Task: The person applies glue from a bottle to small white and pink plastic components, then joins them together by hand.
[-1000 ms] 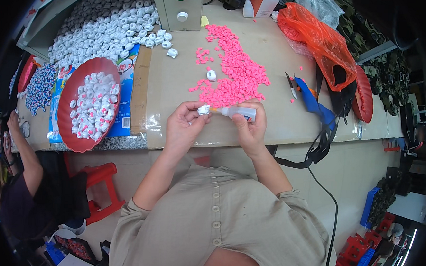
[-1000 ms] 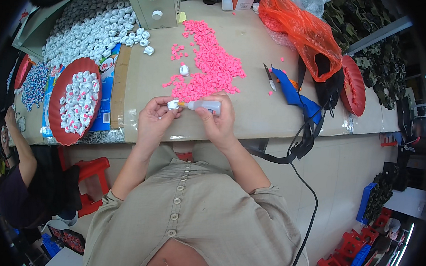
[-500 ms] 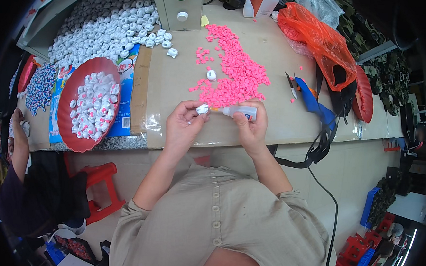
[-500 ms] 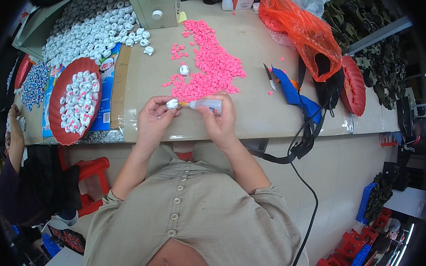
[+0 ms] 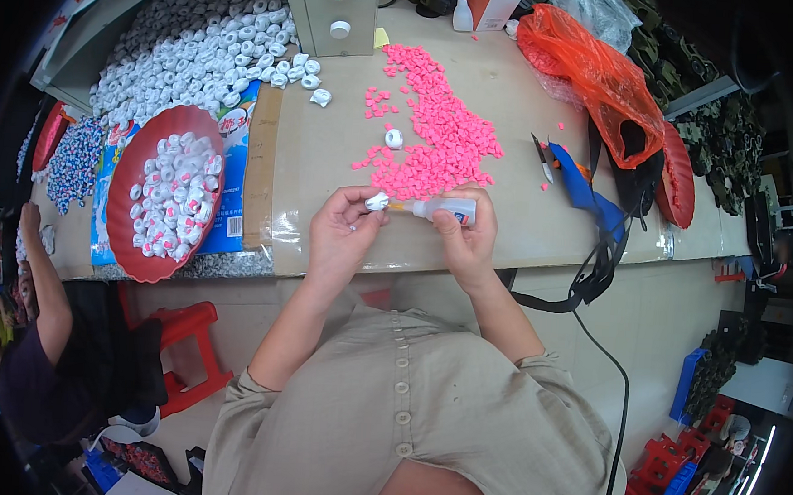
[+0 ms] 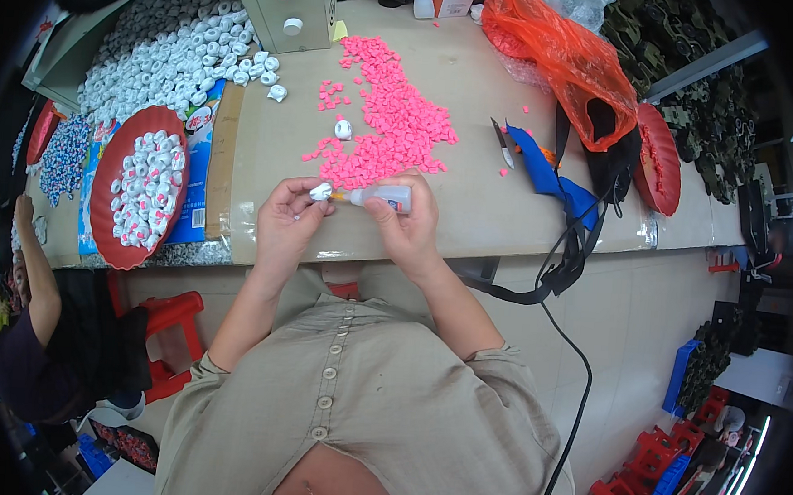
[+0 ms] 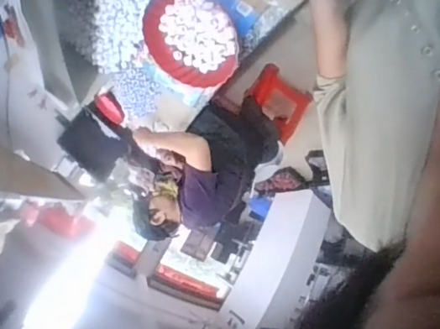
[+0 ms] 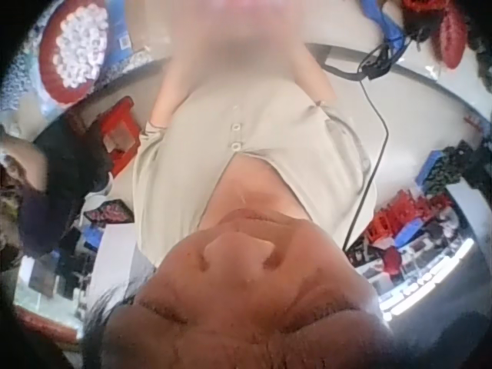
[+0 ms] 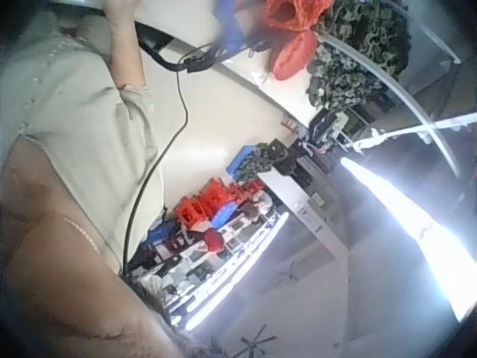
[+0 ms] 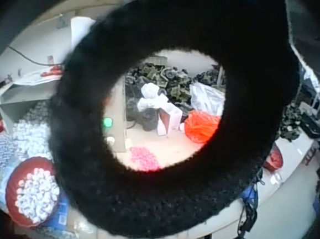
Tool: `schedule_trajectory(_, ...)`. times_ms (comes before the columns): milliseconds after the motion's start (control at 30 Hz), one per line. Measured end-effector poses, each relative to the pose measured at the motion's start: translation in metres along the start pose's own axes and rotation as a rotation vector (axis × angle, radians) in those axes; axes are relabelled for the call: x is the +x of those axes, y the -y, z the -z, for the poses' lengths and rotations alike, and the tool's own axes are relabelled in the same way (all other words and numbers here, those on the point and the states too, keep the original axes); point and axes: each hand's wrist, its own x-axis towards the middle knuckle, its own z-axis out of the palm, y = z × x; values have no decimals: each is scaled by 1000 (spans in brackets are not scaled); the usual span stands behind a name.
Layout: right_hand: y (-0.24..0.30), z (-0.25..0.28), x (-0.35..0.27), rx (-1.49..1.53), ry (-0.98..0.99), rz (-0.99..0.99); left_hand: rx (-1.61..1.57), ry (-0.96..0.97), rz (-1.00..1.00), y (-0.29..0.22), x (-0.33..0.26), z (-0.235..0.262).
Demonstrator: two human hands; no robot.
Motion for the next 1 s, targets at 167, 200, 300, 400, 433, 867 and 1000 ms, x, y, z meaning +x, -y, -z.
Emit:
schedule_trajectory(167,1,0,0,26,-1,-32,6,9,-10,0,1,0)
schedule_trajectory(200,1,0,0,14,7,-32,-6,12,-13,1,1,1)
schedule_trajectory(300,0,0,-1,59,-17,-69,-20,-2,-3,0,1,0)
schedule_trajectory(400,5,-1,-1,293,-73,-210,-37,-4,-6,-1,1,0)
schedule_trajectory(433,5,1,2,292,-73,-209,-37,-3,-6,-2,1,-1)
schedule_trajectory(867,22,36,23,6,111,-391,-135,-27,-9,-4,1,6)
schedule_trajectory(1000,16,36,23,-223,164,-356,-112,-5,10,-5,2,4)
